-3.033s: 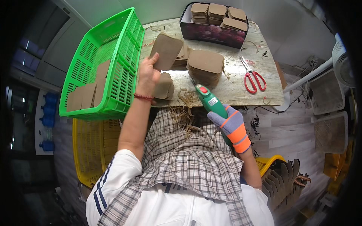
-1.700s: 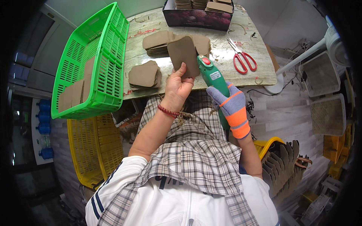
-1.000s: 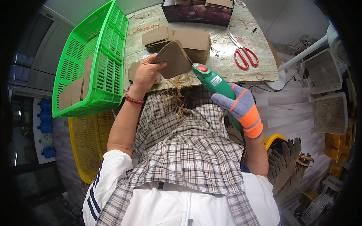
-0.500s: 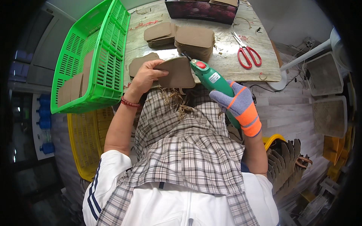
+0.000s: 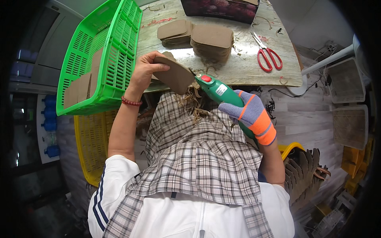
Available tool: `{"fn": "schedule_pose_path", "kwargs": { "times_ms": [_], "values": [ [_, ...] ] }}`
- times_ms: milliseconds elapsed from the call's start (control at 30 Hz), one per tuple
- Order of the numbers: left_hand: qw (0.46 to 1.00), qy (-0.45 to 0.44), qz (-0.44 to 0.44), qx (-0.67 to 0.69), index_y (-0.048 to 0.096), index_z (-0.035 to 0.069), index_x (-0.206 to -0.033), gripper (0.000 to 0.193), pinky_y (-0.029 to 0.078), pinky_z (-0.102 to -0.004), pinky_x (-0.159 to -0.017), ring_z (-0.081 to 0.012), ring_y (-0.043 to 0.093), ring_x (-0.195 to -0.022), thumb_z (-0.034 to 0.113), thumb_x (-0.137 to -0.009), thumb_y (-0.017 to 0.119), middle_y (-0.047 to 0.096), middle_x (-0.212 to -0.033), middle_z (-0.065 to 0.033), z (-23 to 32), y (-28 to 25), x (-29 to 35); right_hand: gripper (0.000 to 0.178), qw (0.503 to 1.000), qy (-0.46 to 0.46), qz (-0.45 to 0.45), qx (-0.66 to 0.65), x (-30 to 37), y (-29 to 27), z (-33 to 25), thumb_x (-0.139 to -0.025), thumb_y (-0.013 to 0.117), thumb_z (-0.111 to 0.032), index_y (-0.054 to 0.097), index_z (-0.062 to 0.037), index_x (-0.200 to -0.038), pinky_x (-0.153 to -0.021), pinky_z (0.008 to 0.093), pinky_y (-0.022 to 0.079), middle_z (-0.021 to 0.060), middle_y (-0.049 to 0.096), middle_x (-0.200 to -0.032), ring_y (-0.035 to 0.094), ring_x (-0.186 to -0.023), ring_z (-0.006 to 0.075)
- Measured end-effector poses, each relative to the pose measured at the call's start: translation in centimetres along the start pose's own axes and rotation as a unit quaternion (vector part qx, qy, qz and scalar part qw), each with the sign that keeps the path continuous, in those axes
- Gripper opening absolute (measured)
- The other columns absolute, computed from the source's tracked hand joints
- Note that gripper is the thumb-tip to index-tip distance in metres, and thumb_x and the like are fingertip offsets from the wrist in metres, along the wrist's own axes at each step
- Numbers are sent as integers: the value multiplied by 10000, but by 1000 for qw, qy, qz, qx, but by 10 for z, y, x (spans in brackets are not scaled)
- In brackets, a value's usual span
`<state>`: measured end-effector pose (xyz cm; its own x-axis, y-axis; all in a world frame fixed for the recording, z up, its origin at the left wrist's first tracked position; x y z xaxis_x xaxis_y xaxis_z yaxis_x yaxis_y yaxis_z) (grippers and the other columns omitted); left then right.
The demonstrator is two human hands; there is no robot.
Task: The person uses a handheld rotary tool to smooth the edges of small brown cardboard pieces. They pick up each piece from a green basket, run the tool along the edges, and place the finished pieces on the table.
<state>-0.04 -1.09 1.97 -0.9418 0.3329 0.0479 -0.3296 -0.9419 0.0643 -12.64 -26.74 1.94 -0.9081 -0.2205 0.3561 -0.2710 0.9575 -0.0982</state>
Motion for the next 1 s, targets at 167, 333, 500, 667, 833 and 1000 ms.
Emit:
{"fn": "schedule_pose_path", "kwargs": {
  "times_ms": [167, 333, 500, 667, 833, 1000],
  "values": [
    [999, -19, -23, -26, 634, 22, -878, 187, 479, -217, -706, -77, 588, -750, -55, -715, 684, 641, -811, -6, 0, 12, 1, 330, 1000, -2, -3, 19, 0, 2, 1, -771, 740, -227, 616, -10, -986, -479, 190, 392, -21, 565, -654, 484, -528, 26],
    [995, -10, -73, -68, 614, 15, -901, 224, 477, -208, -677, -68, 576, -751, -50, -704, 696, 628, -822, 1, 5, 31, 2, 342, 999, -18, -2, 45, -1, 2, 0, -768, 745, -230, 623, -10, -1000, -492, 186, 404, -20, 580, -681, 491, -555, 18],
    [987, -22, -107, -120, 542, 18, -1043, 399, 472, -213, -712, -74, 576, -775, -84, -686, 689, 604, -838, -14, 2, 49, 4, 337, 998, -22, -5, 55, -1, 5, -4, -767, 745, -225, 627, -14, -1002, -500, 187, 406, -26, 584, -694, 489, -570, 16],
    [972, -40, -154, -175, 445, 26, -1267, 668, 475, -217, -731, -75, 573, -769, -122, -658, 677, 589, -862, -25, 6, 69, 10, 348, 999, -20, -13, 26, -5, 7, -4, -766, 748, -222, 624, -13, -1015, -509, 187, 408, -28, 591, -722, 494, -588, 16],
    [960, -111, -187, -176, 332, 51, -1413, 824, 482, -237, -765, -90, 578, -807, -128, -677, 657, 602, -906, -54, -6, 77, 23, 370, 999, -14, -31, -4, -12, 19, -3, -763, 754, -221, 616, -5, -1030, -541, 189, 422, -20, 602, -751, 513, -622, 27],
    [995, -27, 75, 54, 444, -3, -1305, 533, 488, -267, -855, -144, 596, -954, -121, -795, 544, 617, -1079, -116, -4, -32, 18, 358, 999, -41, -3, -11, -15, 7, 3, -767, 749, -202, 612, 14, -1018, -569, 208, 435, -7, 609, -755, 523, -641, 38]
  ]
}}
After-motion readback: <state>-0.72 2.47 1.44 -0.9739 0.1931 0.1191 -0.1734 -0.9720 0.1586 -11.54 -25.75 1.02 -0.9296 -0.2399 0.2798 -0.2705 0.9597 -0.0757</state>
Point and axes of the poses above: each hand's wrist, its own x-axis away from the middle knuckle, its own y-axis out of the palm, z = x × y, the point moved 9 cm from there along -x, towards the middle knuckle
